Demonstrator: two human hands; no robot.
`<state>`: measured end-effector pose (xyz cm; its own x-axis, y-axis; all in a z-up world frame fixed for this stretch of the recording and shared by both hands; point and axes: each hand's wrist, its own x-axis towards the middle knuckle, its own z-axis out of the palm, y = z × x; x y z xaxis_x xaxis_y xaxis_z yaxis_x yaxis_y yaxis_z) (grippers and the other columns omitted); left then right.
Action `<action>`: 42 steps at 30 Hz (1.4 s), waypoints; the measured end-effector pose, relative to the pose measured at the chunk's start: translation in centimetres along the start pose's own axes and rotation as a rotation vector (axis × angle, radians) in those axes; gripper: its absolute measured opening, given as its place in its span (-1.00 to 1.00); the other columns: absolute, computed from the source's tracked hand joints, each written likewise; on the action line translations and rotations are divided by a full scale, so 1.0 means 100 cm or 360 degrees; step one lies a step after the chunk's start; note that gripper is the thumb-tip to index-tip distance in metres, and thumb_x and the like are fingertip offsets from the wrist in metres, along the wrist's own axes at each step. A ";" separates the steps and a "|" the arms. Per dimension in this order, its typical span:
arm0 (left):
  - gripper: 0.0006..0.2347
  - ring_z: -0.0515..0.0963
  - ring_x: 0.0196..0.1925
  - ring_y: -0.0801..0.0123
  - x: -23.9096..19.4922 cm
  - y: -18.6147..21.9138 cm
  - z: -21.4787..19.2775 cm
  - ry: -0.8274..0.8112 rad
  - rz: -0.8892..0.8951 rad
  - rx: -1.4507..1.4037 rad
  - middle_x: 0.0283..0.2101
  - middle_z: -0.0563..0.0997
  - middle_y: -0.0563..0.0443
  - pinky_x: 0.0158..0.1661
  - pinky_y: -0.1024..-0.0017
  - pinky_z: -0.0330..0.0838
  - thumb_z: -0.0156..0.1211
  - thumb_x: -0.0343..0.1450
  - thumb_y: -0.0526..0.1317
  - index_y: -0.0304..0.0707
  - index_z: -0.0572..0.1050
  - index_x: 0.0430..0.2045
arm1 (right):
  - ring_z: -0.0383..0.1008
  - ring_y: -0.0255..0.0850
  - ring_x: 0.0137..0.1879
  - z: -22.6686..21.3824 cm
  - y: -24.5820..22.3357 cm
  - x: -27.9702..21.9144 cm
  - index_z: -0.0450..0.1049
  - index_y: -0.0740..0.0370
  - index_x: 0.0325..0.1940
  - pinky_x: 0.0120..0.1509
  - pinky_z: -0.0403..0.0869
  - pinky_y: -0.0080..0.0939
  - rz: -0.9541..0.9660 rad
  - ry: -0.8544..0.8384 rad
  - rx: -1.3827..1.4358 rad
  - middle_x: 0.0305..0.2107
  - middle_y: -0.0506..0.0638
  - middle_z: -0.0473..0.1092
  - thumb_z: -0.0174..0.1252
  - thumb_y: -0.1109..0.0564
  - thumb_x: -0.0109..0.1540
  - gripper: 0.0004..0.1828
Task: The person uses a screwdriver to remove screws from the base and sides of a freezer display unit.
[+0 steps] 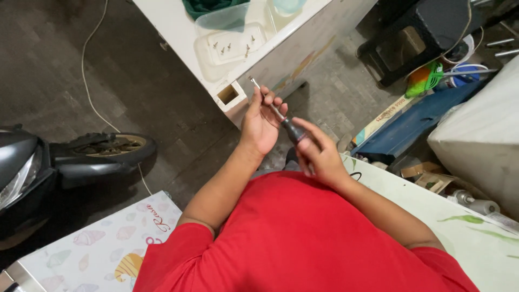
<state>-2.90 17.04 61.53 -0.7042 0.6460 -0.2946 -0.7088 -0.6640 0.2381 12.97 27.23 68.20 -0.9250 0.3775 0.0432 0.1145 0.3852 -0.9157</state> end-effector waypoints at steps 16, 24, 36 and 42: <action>-0.80 0.67 -0.17 0.44 0.006 -0.002 -0.002 -0.0028 -0.0043 -0.0187 -0.38 0.51 0.26 -0.07 0.39 0.71 0.08 0.55 0.03 -0.01 0.55 -0.20 | 0.31 -0.16 -0.62 0.009 -0.022 -0.005 0.34 0.14 0.39 -0.61 0.32 -0.25 -0.0020 0.0128 0.0399 -0.44 0.12 0.32 0.27 -0.02 0.26 -0.37; -0.80 0.64 -0.17 0.48 0.005 -0.003 -0.006 -0.0080 -0.0080 -0.0267 -0.37 0.47 0.28 -0.09 0.43 0.70 0.07 0.56 0.03 0.03 0.54 -0.15 | 0.09 -0.43 -0.84 0.010 -0.021 0.008 0.36 0.32 -0.22 -0.84 0.10 -0.40 0.1209 -0.0179 0.1977 -0.61 0.01 0.21 0.01 -0.22 0.37 -0.51; -0.80 0.62 -0.11 0.49 0.009 -0.005 0.019 -0.0055 0.0025 -0.0546 -0.31 0.54 0.29 0.01 0.45 0.60 0.11 0.55 0.03 0.10 0.53 -0.04 | 0.50 -0.04 -0.37 0.001 -0.004 0.013 0.65 0.03 0.15 -0.37 0.54 -0.17 -0.0874 0.0441 -0.0921 -0.14 0.10 0.31 0.34 0.24 0.22 -0.60; -0.85 0.62 -0.16 0.48 0.016 -0.009 0.016 0.0069 0.0101 -0.0633 -0.38 0.56 0.26 -0.02 0.49 0.58 0.18 0.52 -0.04 0.05 0.57 -0.13 | 0.48 0.00 -0.35 -0.022 0.018 0.003 0.63 0.18 0.16 -0.32 0.51 -0.07 -0.0753 0.0307 -0.0426 -0.11 0.17 0.31 0.39 0.28 0.17 -0.56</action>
<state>-3.44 19.26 62.31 -0.7376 0.5883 -0.3314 -0.5866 -0.8014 -0.1170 13.67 29.89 67.48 -0.8177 0.2496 0.5187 -0.1848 0.7396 -0.6471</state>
